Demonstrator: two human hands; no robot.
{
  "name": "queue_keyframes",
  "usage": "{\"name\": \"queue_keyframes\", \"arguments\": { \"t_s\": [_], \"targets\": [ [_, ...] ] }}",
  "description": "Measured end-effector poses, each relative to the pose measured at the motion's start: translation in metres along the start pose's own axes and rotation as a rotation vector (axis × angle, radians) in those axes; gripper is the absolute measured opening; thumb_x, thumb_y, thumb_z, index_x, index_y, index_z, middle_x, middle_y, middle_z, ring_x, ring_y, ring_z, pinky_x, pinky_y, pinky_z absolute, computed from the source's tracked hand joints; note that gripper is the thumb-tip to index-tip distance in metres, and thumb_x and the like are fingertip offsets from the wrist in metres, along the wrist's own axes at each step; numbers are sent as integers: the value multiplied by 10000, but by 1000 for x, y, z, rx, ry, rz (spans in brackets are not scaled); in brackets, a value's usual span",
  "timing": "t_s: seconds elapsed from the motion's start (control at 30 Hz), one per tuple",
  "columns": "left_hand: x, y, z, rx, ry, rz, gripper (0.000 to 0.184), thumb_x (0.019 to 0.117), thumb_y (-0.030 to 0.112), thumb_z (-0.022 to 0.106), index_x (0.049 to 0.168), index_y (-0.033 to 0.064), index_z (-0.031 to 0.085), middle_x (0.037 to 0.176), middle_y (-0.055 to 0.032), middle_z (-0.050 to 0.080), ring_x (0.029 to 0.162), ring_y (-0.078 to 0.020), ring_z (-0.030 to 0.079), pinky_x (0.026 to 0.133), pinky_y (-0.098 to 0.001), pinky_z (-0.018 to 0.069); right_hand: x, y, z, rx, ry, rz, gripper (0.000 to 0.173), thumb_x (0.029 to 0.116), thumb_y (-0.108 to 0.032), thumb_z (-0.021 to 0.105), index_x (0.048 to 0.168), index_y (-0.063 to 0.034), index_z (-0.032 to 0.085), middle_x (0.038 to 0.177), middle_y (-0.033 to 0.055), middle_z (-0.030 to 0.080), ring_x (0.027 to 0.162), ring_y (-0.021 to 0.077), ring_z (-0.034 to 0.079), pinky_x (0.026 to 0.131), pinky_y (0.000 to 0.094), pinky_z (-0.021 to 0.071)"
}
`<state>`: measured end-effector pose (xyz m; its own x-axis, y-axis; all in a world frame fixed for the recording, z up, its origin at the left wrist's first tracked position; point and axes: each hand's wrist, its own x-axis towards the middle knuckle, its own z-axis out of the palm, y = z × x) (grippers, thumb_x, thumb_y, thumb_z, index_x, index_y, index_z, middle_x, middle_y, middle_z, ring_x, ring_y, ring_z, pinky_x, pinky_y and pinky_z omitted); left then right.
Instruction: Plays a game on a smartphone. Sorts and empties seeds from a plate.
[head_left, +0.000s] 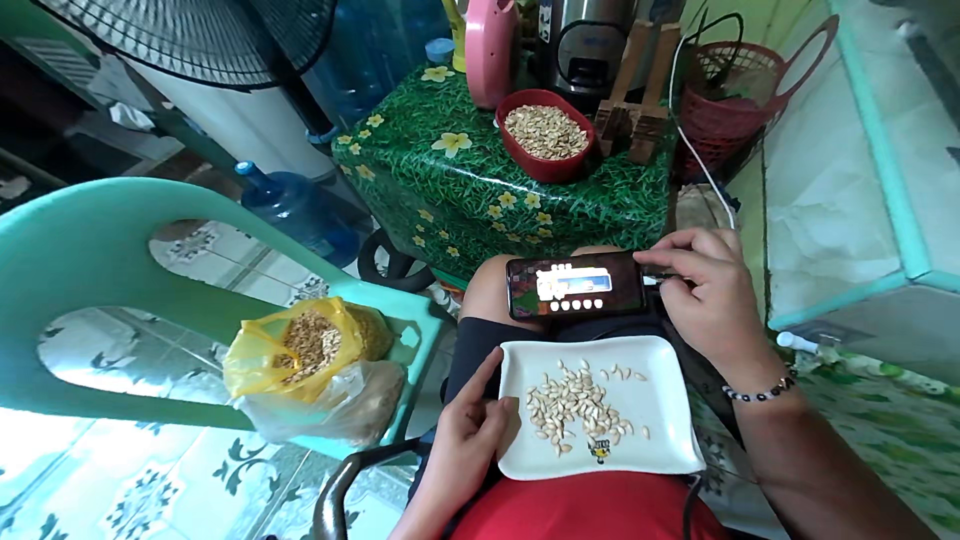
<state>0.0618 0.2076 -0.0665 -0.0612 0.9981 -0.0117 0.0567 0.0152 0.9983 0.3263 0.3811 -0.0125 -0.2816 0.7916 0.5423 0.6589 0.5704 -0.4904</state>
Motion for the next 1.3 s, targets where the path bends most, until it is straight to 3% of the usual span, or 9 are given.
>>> {"name": "queue_keyframes", "arguments": {
  "t_s": [0.27,0.37,0.47,0.63,0.73,0.83,1.03,1.2,1.3],
  "targets": [
    [0,-1,0,-8,0,-6,568,1001,8,525,1550,24,378,925,-42,740,667,-88,689,637,-243,604,-7,-9,-8,11,-95,-40,379,874,-37,505,1101,-130,794,1148,67,669,1121,271,559,915,442,472],
    [-1,1,1,-9,5,-12,569,999,8,525,1550,29,382,926,-43,741,672,-88,692,639,-243,605,-15,-15,-14,59,-295,-159,355,916,-96,520,1146,-146,787,1134,40,678,1068,198,610,874,389,536],
    [-1,1,0,-6,2,-5,568,1002,12,531,1549,25,381,927,-38,741,672,-83,690,642,-241,605,-26,-19,-26,87,-605,-249,364,952,-144,561,1276,-145,728,1197,75,697,1131,230,652,950,434,556],
    [-1,-1,-1,-18,-4,-8,571,1004,16,533,1552,21,374,922,-44,740,677,-92,692,641,-250,607,-42,-20,-45,24,-883,-266,553,845,-29,753,1375,-152,656,1219,118,679,1140,332,642,936,513,554],
    [-1,-1,0,-12,-2,-10,570,1001,18,536,1549,21,379,909,-43,738,665,-88,686,628,-245,601,-50,-15,-48,7,-894,-243,681,789,18,776,1419,-194,627,1195,111,666,1104,322,638,895,500,562],
    [-1,-1,0,-16,-4,-12,573,1004,17,534,1554,25,375,903,-44,737,664,-94,687,632,-251,605,-55,-14,-39,50,-858,-229,685,778,37,778,1404,-203,640,1153,112,644,1040,293,637,855,455,573],
    [-1,-2,0,-11,-3,-6,570,1004,17,530,1553,23,377,821,-32,721,626,-88,669,613,-250,595,-63,-31,-3,214,-743,-283,376,911,-51,660,1273,-135,722,1047,103,667,924,226,660,794,361,584],
    [-1,-2,-1,-6,0,1,569,997,14,528,1547,15,383,893,-39,733,652,-84,676,629,-245,598,-58,-45,11,235,-612,-410,254,974,-128,591,1157,-145,766,1023,64,695,974,211,657,837,330,566],
    [-1,-2,-1,-23,-4,3,569,1000,11,530,1546,3,373,895,-40,735,663,-85,684,638,-254,605,-51,-51,11,218,-673,-422,306,1005,-232,573,1265,-193,728,1255,75,663,1195,266,599,953,422,540]
  ]
}}
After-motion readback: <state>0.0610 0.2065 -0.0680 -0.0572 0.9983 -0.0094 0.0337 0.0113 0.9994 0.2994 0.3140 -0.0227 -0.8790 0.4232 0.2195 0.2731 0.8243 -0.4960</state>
